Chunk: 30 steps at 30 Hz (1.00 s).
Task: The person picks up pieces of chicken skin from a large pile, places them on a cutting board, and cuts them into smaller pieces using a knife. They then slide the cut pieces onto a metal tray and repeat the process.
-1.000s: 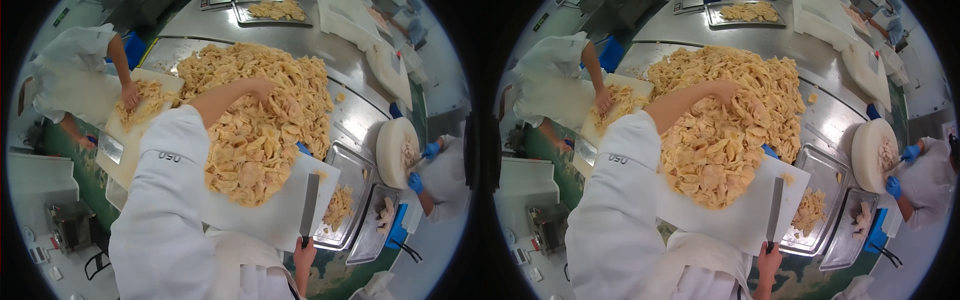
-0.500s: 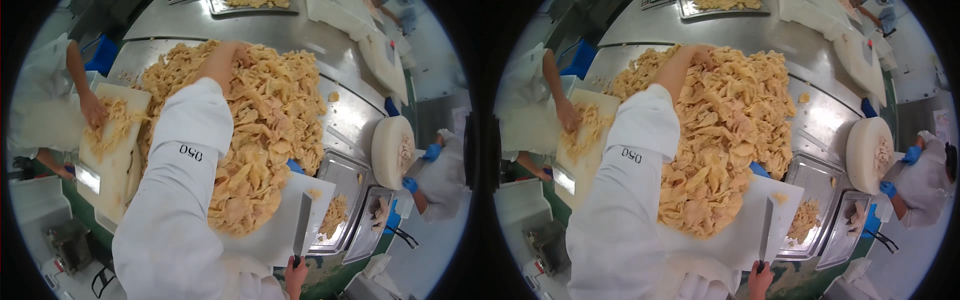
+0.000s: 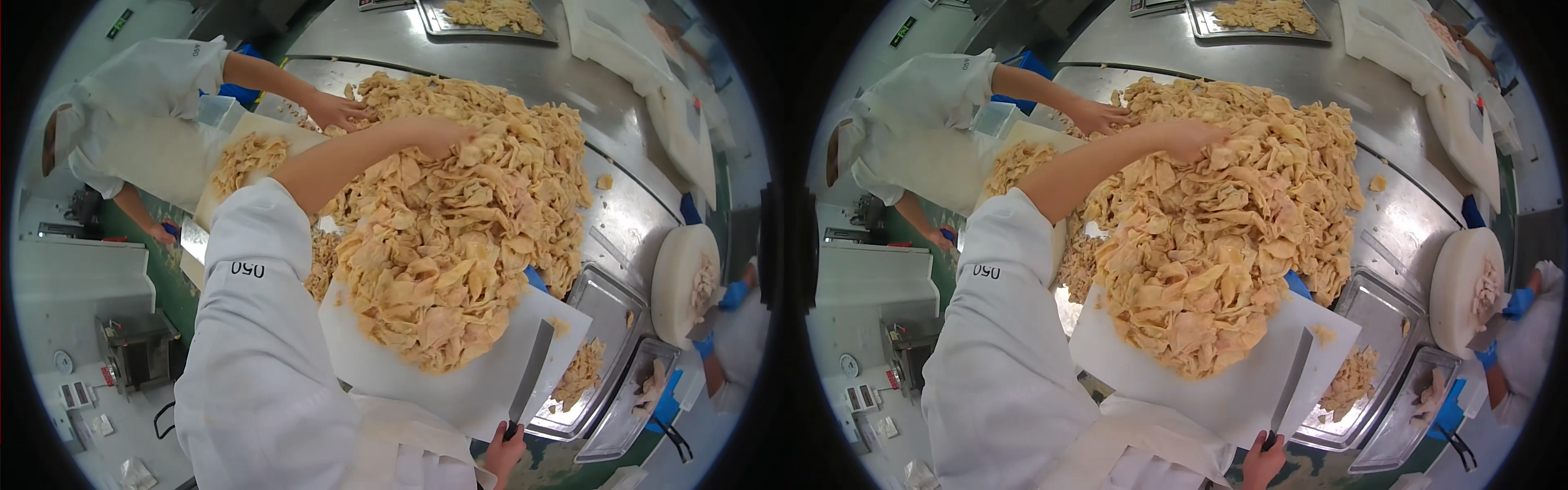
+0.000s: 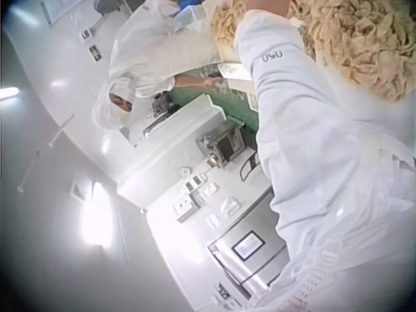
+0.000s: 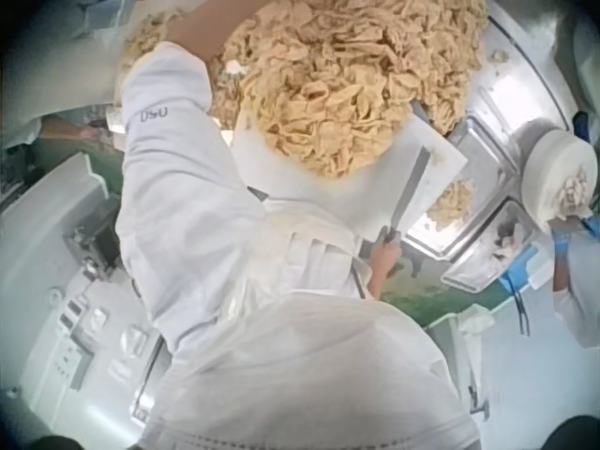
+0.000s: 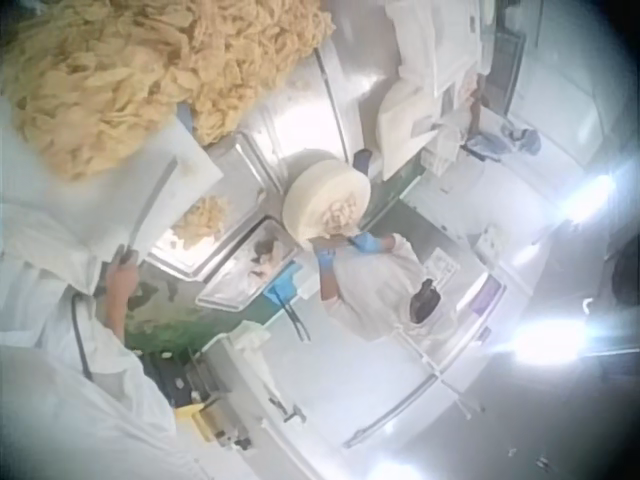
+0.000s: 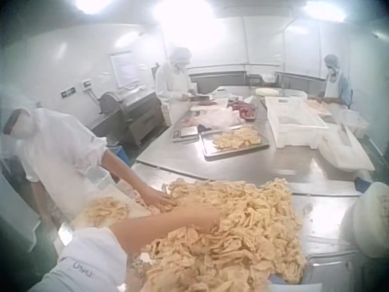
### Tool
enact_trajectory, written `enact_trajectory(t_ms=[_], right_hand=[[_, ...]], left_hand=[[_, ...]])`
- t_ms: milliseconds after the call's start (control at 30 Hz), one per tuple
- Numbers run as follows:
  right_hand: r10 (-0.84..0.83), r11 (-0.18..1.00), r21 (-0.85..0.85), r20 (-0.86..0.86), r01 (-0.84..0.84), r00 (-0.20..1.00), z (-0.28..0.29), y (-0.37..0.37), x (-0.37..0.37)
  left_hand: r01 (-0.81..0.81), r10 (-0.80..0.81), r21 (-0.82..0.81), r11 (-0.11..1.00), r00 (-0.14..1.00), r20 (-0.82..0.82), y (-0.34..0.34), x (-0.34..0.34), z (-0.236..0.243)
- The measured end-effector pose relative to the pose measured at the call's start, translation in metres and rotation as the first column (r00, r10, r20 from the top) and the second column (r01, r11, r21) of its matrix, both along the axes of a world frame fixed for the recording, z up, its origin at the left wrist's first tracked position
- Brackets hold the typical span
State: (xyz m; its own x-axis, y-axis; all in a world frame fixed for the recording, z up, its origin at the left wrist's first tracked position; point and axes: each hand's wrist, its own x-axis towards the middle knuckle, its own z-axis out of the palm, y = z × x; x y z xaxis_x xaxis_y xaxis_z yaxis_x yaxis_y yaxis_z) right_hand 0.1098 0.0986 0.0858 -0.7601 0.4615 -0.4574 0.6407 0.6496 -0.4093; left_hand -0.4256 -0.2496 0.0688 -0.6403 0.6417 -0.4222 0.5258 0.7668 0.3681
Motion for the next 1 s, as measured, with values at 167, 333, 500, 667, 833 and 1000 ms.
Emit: enact_trajectory(t_ms=[167, 333, 500, 667, 833, 1000], right_hand=[[0.021, 0.999, 0.036, 0.02, -0.022, 1.0, 0.001, -0.006, -0.002], [0.066, 0.998, 0.021, -0.017, -0.066, 0.998, -0.002, 0.001, 0.0], [0.052, 0.999, 0.015, -0.054, -0.051, 0.997, 0.0, 0.003, -0.001], [0.076, 0.997, 0.029, -0.04, -0.074, 0.996, 0.004, 0.0, -0.002], [0.081, 0.993, 0.087, -0.048, -0.076, 0.996, -0.001, 0.0, 0.005], [0.094, 0.994, 0.059, -0.064, -0.09, 0.993, 0.003, 0.001, 0.0]], left_hand=[[-0.246, 0.25, -0.052, 0.968, 0.962, 0.107, 0.01, 0.006, -0.035], [-0.034, 0.02, -0.085, 0.996, 0.986, -0.163, 0.016, -0.014, -0.041], [-0.035, 0.02, -0.089, 0.995, 0.985, -0.171, -0.028, 0.032, 0.029], [-0.291, 0.211, -0.403, 0.868, 0.95, -0.231, -0.08, 0.044, -0.078], [-0.341, 0.317, -0.413, 0.844, 0.94, -0.127, -0.048, 0.012, -0.079], [-0.47, 0.545, 0.276, 0.838, 0.742, -0.391, -0.063, 0.006, -0.089]])
